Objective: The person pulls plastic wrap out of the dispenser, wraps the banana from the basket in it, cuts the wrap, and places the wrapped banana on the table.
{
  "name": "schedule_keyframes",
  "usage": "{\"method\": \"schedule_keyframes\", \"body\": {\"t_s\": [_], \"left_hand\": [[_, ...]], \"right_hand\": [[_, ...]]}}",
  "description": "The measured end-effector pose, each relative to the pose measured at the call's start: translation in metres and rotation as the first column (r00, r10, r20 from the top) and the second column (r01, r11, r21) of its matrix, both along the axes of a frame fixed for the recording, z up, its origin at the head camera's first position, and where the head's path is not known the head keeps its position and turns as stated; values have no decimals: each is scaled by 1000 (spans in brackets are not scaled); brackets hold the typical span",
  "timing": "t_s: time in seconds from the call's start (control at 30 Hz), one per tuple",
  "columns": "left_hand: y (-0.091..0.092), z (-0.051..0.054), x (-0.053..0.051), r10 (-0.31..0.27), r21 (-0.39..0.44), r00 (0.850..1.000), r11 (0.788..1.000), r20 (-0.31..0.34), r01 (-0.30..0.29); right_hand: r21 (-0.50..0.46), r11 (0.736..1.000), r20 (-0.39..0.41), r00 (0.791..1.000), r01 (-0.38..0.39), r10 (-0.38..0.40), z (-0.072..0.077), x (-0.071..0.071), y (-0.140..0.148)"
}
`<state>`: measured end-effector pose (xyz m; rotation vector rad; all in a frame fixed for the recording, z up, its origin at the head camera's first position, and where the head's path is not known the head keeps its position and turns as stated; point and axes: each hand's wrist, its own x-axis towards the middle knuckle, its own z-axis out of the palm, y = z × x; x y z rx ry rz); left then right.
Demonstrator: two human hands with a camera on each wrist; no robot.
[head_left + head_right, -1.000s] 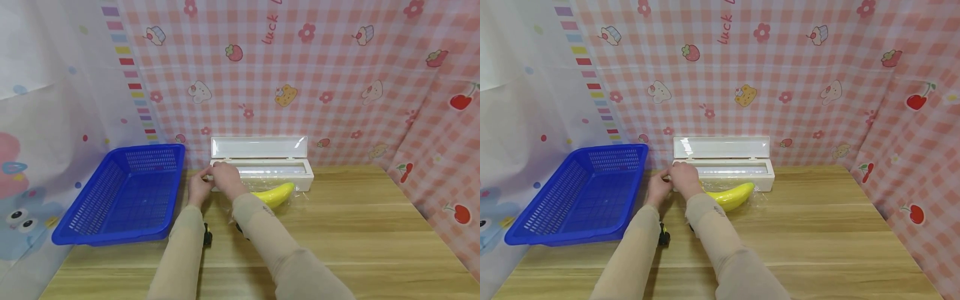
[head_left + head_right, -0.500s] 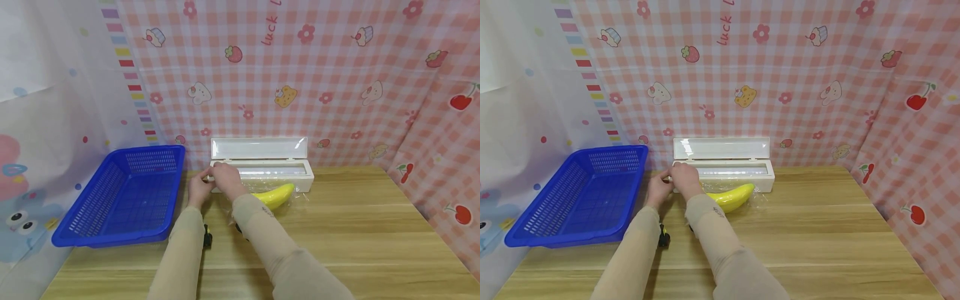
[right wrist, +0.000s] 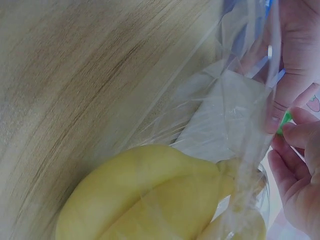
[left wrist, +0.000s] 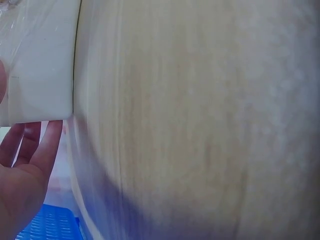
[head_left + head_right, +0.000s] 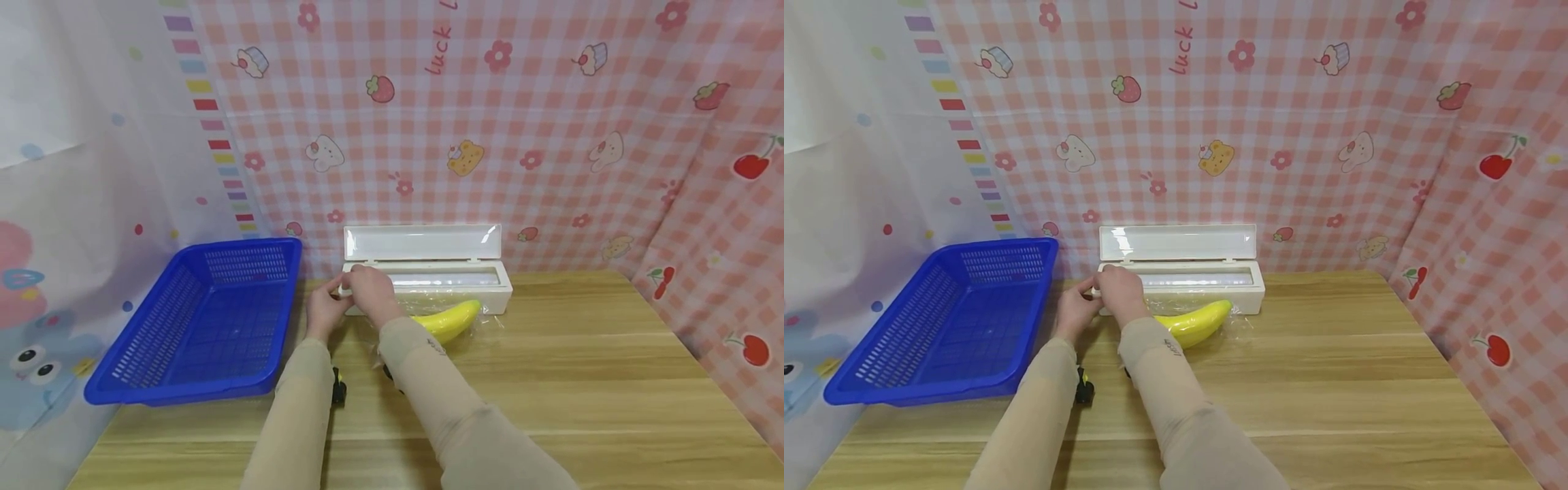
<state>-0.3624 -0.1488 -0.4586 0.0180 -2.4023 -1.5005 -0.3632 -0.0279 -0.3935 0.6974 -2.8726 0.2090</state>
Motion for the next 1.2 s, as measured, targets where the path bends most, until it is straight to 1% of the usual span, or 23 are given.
{"method": "schedule_keyframes", "body": {"t_s": [0.2, 0.4, 0.63, 0.97, 1.2], "left_hand": [[1, -4, -1, 4, -20, 1000, 1000, 16, -4], [2, -4, -1, -2, -23, 1000, 1000, -11, 2], [0, -3, 0, -3, -13, 1000, 1000, -9, 3], [-1, -1, -1, -1, -28, 1000, 1000, 4, 1], [-1, 0, -1, 1, -32, 1000, 1000, -2, -1]], "right_hand": [[-20, 1000, 17, 1000, 2, -1, -1, 1, 2], [-20, 1000, 6, 1000, 9, -8, -2, 0, 2], [-24, 1000, 14, 1000, 16, -15, -2, -2, 0], [-41, 999, 23, 999, 29, -28, -1, -3, 0], [-44, 999, 29, 999, 29, -28, -2, -5, 0]]}}
